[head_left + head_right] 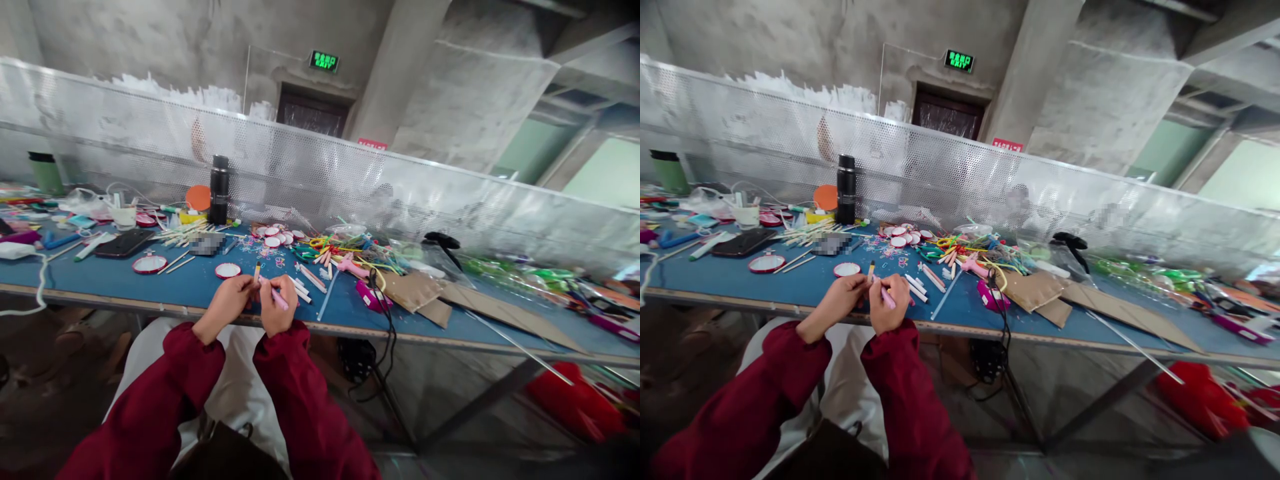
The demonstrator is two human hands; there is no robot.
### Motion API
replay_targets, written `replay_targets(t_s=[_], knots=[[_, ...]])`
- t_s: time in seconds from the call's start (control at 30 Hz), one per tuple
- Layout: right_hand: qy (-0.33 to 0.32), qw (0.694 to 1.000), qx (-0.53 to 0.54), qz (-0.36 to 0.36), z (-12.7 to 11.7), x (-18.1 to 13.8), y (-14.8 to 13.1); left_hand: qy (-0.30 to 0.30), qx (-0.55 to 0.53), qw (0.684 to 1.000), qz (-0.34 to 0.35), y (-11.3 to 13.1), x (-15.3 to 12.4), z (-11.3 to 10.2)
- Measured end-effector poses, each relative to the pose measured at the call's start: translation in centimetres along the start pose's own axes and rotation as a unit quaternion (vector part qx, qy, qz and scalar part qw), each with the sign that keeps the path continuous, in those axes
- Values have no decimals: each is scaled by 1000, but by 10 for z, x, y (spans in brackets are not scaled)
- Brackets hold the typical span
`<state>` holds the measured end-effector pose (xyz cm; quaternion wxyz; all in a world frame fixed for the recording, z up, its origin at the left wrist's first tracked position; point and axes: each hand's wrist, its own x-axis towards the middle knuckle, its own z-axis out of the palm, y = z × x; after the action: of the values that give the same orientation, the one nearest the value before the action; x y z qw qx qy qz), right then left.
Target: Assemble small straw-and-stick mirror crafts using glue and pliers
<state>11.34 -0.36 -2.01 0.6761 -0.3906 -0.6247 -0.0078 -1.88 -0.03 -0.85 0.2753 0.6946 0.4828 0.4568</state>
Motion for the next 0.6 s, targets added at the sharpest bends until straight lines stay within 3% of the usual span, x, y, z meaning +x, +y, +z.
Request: replay_targets(t_s=[0.6], knots=[[-10, 1000, -7, 8, 0, 2, -3, -1, 19, 1000, 5, -7, 2, 1]])
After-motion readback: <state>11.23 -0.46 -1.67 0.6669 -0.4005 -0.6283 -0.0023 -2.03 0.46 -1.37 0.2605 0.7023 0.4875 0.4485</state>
